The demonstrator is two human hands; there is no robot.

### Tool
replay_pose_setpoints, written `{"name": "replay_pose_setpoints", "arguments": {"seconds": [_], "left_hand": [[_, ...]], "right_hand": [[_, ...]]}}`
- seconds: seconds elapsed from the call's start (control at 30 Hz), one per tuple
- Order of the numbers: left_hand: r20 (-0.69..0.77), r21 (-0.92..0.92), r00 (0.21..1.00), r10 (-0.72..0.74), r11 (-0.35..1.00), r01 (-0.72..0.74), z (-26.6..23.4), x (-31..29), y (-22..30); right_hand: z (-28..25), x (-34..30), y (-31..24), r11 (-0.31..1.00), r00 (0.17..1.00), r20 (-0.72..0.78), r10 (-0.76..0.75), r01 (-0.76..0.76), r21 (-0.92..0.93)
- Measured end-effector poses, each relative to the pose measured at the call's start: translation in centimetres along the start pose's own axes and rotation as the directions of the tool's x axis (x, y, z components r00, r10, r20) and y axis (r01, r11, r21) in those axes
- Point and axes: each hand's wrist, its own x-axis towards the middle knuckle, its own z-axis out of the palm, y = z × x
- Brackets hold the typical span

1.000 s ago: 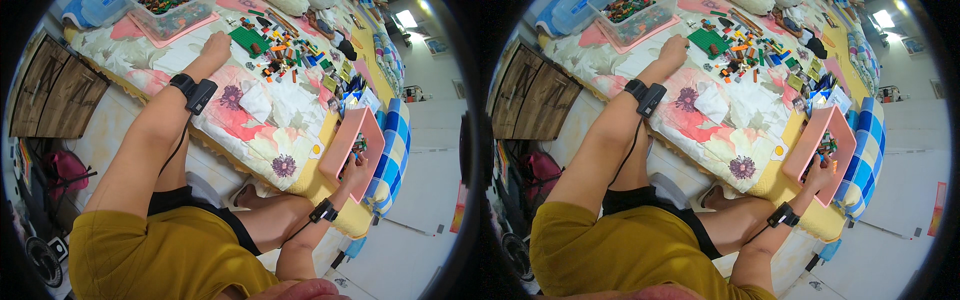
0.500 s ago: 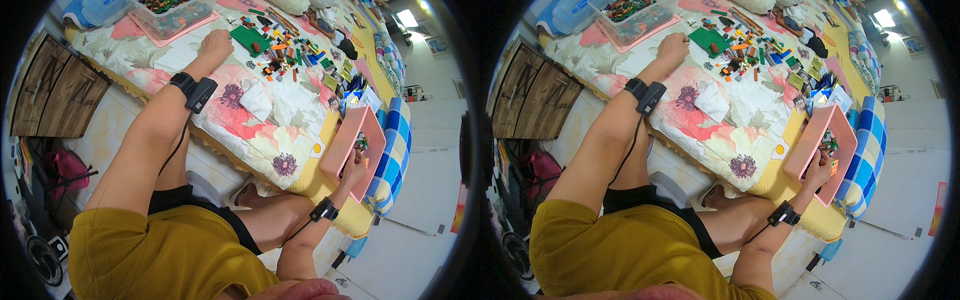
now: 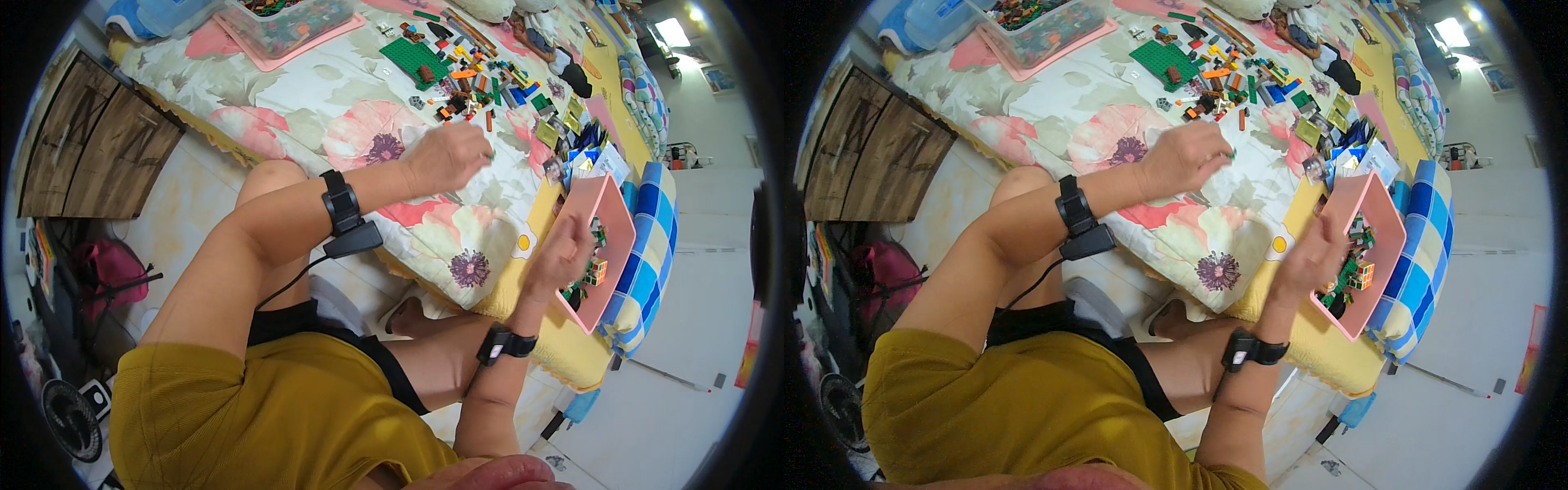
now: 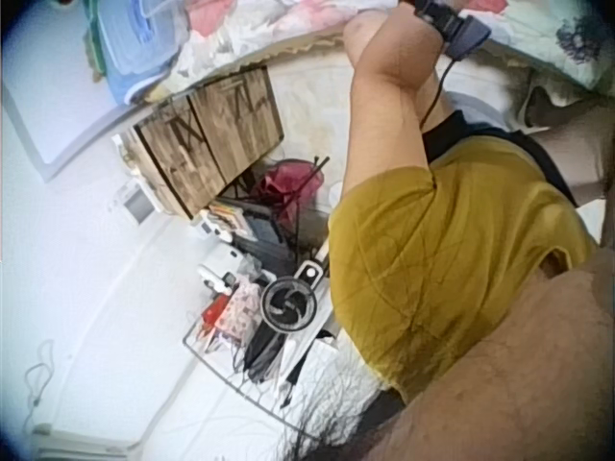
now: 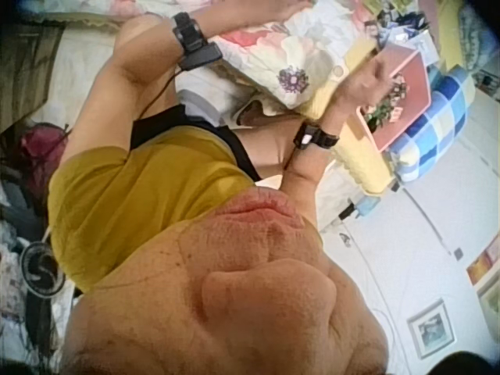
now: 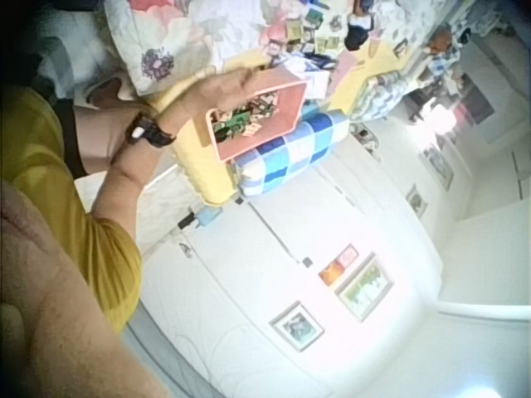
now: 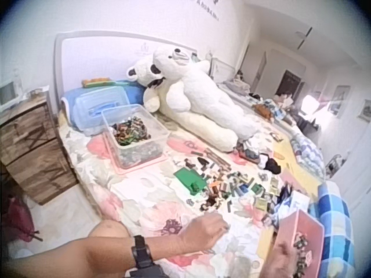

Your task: The person assembles small plastic toy pieces on a low floral-patterned surface. They pick up individual pieces, connect them to a green baseplate, and place completed subassemblies into a pink bin.

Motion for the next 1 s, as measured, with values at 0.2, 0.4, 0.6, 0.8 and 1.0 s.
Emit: {"name": "replay_pose_setpoints", "arguments": {"seconds": [0.2,0.4,0.6,0.8,1.0], "left_hand": [[0.050,-0.138,0.993,0.109,0.985,-0.101,0.3,-1.4,2.7],[0.145,-0.223,0.981,0.132,0.970,-0.098,0.3,-1.9,2.6],[0.133,-0.033,0.983,0.127,0.992,-0.124,-0.8,-0.3,-0.1],[0.014,0.484,0.869,-0.495,0.764,0.427,-6.1,1.9,-9.4],[0.103,0.610,0.790,-0.604,0.666,0.429,-7.7,0.7,-13.0]], "right_hand": [[4.7,-4.4,-4.8,0.785,0.861,0.471,0.193,-0.423,0.453],[4.9,-4.4,-4.9,0.614,0.778,0.547,0.309,-0.602,0.510],[2.9,-1.6,-1.2,0.999,0.993,0.109,-0.033,0.031,0.022],[-2.9,2.1,2.7,0.977,0.926,-0.319,0.202,-0.212,0.002],[-6.0,2.0,7.1,0.844,0.933,-0.184,0.310,-0.359,-0.398]]}}
